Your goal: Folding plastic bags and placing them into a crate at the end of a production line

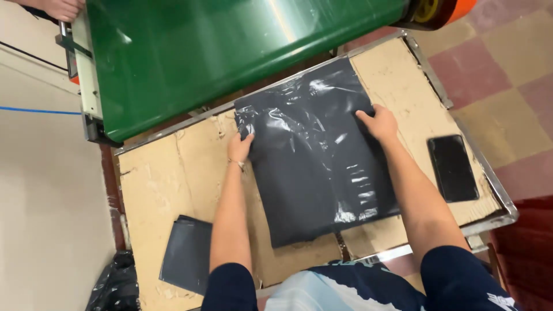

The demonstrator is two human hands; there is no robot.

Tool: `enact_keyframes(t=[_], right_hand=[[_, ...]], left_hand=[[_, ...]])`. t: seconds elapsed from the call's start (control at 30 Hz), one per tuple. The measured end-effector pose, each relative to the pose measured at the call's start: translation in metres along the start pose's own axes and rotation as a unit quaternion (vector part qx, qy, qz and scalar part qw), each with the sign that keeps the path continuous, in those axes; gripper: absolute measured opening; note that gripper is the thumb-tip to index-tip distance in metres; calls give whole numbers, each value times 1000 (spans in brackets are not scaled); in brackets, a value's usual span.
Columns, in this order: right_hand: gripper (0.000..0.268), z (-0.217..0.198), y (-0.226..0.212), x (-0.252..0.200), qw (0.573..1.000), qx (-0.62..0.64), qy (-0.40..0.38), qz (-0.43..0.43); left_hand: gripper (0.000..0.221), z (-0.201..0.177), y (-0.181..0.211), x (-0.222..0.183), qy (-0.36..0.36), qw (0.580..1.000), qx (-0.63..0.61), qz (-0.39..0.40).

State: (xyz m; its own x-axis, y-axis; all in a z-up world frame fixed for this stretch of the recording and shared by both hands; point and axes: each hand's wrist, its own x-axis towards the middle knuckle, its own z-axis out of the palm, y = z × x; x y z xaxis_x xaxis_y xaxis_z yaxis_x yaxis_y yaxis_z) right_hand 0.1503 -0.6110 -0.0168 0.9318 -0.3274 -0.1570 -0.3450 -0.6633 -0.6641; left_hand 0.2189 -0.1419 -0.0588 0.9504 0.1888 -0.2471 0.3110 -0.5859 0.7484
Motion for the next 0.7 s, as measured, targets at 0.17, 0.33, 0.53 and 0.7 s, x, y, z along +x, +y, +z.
enact_keyframes(t=[0.17, 0.33, 0.53, 0.7], right_hand=[[51, 9, -12, 19, 997, -71, 33, 2], [42, 23, -19, 51, 987, -115, 112, -31], [79, 27, -52, 54, 967, -211, 136, -34], [94, 22, -52, 85, 982, -179, 11, 65]], left_hand=[[37, 23, -14, -8, 115, 978, 131, 112], [52, 28, 3, -10, 153, 953, 236, 115], [82, 27, 72, -66, 285, 879, 365, 111], [60, 92, 83, -141, 156, 876, 196, 412]])
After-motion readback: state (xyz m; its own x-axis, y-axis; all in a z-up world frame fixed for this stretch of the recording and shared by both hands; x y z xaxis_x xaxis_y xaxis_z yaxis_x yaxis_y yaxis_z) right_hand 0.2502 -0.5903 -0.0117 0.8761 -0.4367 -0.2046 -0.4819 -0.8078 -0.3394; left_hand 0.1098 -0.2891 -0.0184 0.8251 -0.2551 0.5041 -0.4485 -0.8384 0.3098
